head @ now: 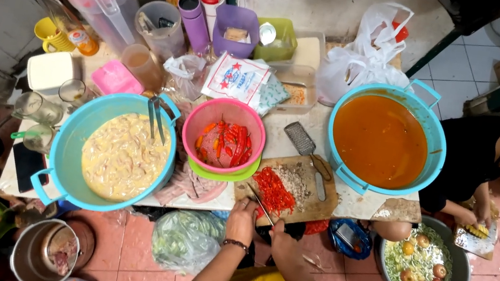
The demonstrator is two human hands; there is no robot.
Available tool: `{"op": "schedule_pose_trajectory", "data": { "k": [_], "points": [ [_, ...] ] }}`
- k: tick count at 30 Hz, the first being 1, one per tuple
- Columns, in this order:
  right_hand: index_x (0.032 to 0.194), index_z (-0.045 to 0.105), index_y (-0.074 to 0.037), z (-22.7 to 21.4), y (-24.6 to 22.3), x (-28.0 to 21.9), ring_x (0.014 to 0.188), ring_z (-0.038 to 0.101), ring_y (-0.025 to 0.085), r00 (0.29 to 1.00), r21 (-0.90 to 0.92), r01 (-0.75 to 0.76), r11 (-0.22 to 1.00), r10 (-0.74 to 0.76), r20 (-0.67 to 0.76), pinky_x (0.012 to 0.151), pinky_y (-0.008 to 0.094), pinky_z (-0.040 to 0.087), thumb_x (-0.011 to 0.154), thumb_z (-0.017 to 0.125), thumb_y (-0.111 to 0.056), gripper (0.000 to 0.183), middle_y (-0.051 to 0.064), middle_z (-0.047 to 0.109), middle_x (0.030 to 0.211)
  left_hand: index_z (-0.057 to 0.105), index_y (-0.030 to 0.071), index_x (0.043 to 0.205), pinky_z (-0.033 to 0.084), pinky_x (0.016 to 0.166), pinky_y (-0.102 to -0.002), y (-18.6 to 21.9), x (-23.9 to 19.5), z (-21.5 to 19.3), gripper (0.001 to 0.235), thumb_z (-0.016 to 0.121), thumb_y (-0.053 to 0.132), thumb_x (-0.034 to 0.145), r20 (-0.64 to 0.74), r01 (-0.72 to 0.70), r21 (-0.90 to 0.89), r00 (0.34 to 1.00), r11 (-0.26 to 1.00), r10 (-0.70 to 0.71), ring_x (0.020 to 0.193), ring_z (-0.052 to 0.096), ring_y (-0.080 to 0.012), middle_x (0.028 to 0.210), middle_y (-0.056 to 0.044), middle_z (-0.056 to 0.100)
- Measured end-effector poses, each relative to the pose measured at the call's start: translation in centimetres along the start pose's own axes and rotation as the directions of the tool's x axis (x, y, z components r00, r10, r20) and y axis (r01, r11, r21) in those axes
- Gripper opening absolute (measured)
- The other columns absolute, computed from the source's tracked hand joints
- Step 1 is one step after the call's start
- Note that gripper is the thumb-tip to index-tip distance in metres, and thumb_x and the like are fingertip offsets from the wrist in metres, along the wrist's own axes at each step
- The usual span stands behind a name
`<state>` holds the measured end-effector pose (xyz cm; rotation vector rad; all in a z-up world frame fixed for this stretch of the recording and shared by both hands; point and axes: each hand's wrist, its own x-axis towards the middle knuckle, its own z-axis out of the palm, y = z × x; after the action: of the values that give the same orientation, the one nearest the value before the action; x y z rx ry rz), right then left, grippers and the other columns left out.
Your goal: Chopping red chili peppers on a wooden cutting board in a kitchen setting.
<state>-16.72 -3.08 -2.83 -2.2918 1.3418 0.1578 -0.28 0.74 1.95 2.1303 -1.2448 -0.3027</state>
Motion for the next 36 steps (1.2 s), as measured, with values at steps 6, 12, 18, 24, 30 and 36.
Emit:
{"op": "schedule_pose_trajectory", "data": {
  "k": [6,12,18,24,30,36],
  "points": [
    [0.123,0.038,-0.009,-2.9,-1.1,-0.2,0.082,0.073,0.045,0.993,0.013,-0.063,0.998,0.062,0.100,0.077,0.060,0.053,0.105,0.044,-0.040,0.036,0.019,0.075,0.089,0.074,0.010,0.095,0.041,0.104,-0.049,0.4,-0.3,1.0,0.024,0.061,0.001,0.077,-0.078,0.050,0.039,0.996,0.998,-0.047,0.114,0.048,-0.0441,0.116,-0.010,0.070],
    [0.123,0.041,-0.012,-1.3,0.9,-0.4,0.078,0.072,0.046,0.996,0.019,-0.082,0.996,0.081,0.032,0.074,0.060,0.053,0.103,0.046,-0.044,0.038,0.018,0.075,0.087,0.073,0.014,0.093,0.040,0.102,-0.049,0.2,-0.3,1.3,0.027,0.069,0.001,0.070,-0.121,-0.003,0.001,0.993,1.000,0.003,0.109,0.048,-0.0421,0.114,-0.009,0.070],
    [0.115,0.042,-0.012,-2.0,0.2,-2.1,0.074,0.071,0.043,0.999,-0.048,-0.020,0.999,0.021,0.035,0.072,0.059,0.051,0.106,0.042,-0.041,0.031,0.017,0.075,0.084,0.073,0.019,0.097,0.046,0.092,-0.054,0.5,-0.4,1.9,0.023,0.071,0.012,0.075,-0.043,0.171,0.112,0.985,0.979,-0.167,0.114,0.046,-0.0377,0.129,-0.001,0.066],
    [0.129,0.039,-0.005,0.5,0.9,-0.5,0.072,0.073,0.044,0.995,0.073,-0.054,0.996,0.048,0.087,0.064,0.059,0.052,0.105,0.048,-0.039,0.042,0.021,0.074,0.080,0.074,0.018,0.098,0.045,0.092,-0.050,0.0,-0.2,2.2,0.025,0.070,0.010,0.074,-0.048,0.174,0.071,0.984,0.982,-0.171,0.115,0.045,-0.0361,0.128,0.001,0.066],
    [0.120,0.041,-0.012,-5.0,-2.6,0.2,0.087,0.072,0.046,0.983,0.063,-0.090,0.994,0.078,0.168,0.080,0.061,0.051,0.106,0.038,-0.041,0.033,0.021,0.074,0.095,0.074,0.020,0.104,0.041,0.092,-0.054,0.6,-0.4,1.7,0.028,0.068,0.014,0.077,-0.006,0.212,0.106,0.977,0.972,-0.213,0.115,0.045,-0.0355,0.129,0.000,0.065],
    [0.105,0.041,-0.011,1.7,2.0,-2.7,0.047,0.064,0.048,0.989,-0.650,-0.027,0.760,-0.077,-0.130,0.046,0.069,0.051,0.104,0.047,-0.050,0.039,0.029,0.064,0.063,0.071,0.013,0.101,0.055,0.077,-0.049,0.2,0.0,1.4,0.023,0.065,0.006,0.079,0.028,0.158,0.068,0.987,0.985,-0.160,0.096,0.063,-0.0374,0.119,-0.009,0.067]
  ]
}}
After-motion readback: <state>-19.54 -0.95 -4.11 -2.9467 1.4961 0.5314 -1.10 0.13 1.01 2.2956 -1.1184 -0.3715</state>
